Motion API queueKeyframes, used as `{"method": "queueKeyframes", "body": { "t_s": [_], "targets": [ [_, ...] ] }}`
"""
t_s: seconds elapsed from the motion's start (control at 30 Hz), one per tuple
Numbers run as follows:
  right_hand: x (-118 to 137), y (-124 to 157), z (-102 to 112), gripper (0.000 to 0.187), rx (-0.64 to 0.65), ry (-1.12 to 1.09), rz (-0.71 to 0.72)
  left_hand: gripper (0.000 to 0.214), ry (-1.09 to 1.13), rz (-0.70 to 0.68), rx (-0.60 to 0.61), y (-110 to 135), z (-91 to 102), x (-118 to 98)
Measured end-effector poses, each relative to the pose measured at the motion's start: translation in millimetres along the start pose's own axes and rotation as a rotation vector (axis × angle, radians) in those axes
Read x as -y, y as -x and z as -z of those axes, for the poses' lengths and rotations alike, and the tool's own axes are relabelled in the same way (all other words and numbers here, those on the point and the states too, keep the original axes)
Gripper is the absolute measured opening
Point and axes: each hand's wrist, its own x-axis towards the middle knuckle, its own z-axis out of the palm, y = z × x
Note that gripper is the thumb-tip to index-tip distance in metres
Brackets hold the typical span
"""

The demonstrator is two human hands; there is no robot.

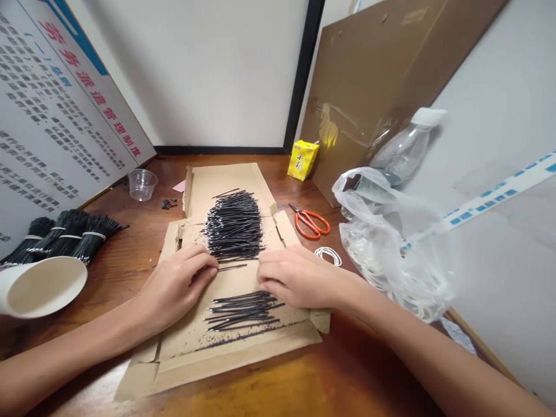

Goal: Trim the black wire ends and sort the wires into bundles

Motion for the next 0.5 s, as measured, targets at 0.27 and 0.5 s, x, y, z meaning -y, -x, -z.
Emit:
{"method": "queueKeyframes", "body": {
  "t_s": [0.27,0.5],
  "targets": [
    [-13.8,-7.6,-18.1,0.018,-0.302,0.043,-0.124,0.026,0.002,-0.319,0.157,2.4,2.1,-12.7],
    [-10.0,-15.6,-21.5,0.012,-0.243,0.062,-0.239,0.028,0.092,-0.396,-0.150,23.5,29.2,-25.2]
  ]
}}
